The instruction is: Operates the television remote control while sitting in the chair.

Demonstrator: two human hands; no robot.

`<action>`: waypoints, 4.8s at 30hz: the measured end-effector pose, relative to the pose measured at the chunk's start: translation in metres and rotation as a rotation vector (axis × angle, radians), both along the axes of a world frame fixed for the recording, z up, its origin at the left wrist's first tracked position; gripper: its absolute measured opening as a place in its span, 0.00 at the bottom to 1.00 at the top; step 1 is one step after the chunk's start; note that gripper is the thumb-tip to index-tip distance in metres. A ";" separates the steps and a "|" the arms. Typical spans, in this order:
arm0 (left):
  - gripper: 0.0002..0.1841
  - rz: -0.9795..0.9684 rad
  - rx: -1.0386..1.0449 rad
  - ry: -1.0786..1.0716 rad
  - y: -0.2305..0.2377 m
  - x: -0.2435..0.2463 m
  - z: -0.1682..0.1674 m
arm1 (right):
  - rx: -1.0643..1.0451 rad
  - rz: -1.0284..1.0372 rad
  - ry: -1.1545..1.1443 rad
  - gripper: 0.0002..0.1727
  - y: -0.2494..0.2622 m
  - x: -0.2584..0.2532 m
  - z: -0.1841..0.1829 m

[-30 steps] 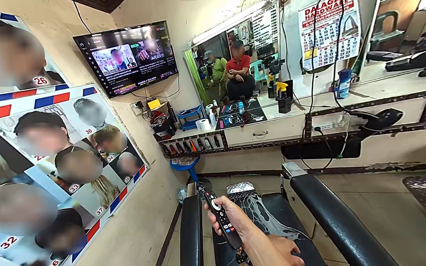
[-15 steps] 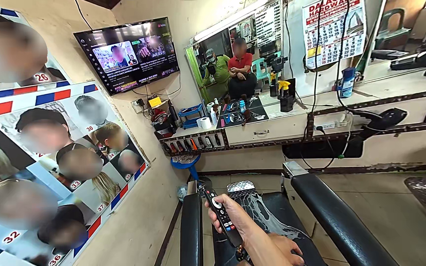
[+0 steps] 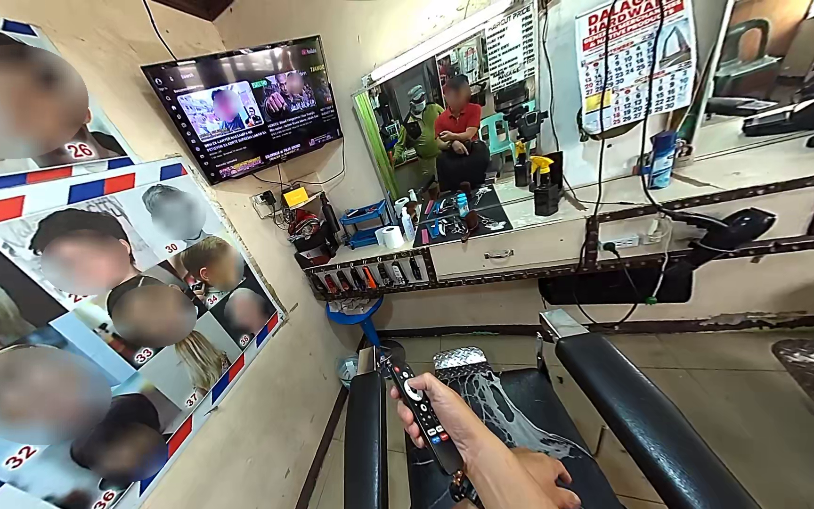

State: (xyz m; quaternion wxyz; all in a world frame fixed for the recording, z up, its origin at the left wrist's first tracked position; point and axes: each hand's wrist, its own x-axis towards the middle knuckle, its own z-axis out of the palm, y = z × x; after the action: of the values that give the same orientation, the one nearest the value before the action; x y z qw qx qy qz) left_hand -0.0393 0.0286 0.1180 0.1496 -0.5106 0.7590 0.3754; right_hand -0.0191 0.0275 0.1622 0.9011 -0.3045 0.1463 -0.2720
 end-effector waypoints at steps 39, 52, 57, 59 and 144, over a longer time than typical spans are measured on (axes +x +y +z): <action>0.25 -0.081 -0.054 0.104 -0.020 0.019 -0.065 | -0.009 -0.039 0.104 0.23 0.005 -0.001 0.003; 0.25 -0.049 -0.040 0.090 -0.020 0.020 -0.055 | -0.043 0.014 0.025 0.27 -0.001 0.006 -0.003; 0.25 -0.049 -0.036 0.075 -0.020 0.018 -0.054 | -0.063 0.011 0.054 0.23 0.000 0.005 -0.004; 0.25 -0.044 -0.034 0.077 -0.019 0.016 -0.053 | -0.051 0.001 0.073 0.23 0.000 0.006 -0.002; 0.24 -0.023 -0.093 0.168 -0.027 0.024 -0.078 | -0.004 -0.193 0.044 0.21 -0.002 0.010 -0.005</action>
State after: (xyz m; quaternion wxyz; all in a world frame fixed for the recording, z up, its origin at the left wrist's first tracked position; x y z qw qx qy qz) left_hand -0.0148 0.0018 0.0403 0.0662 -0.4749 0.7913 0.3795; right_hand -0.0088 0.0260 0.1576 0.8666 -0.2965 0.1944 -0.3511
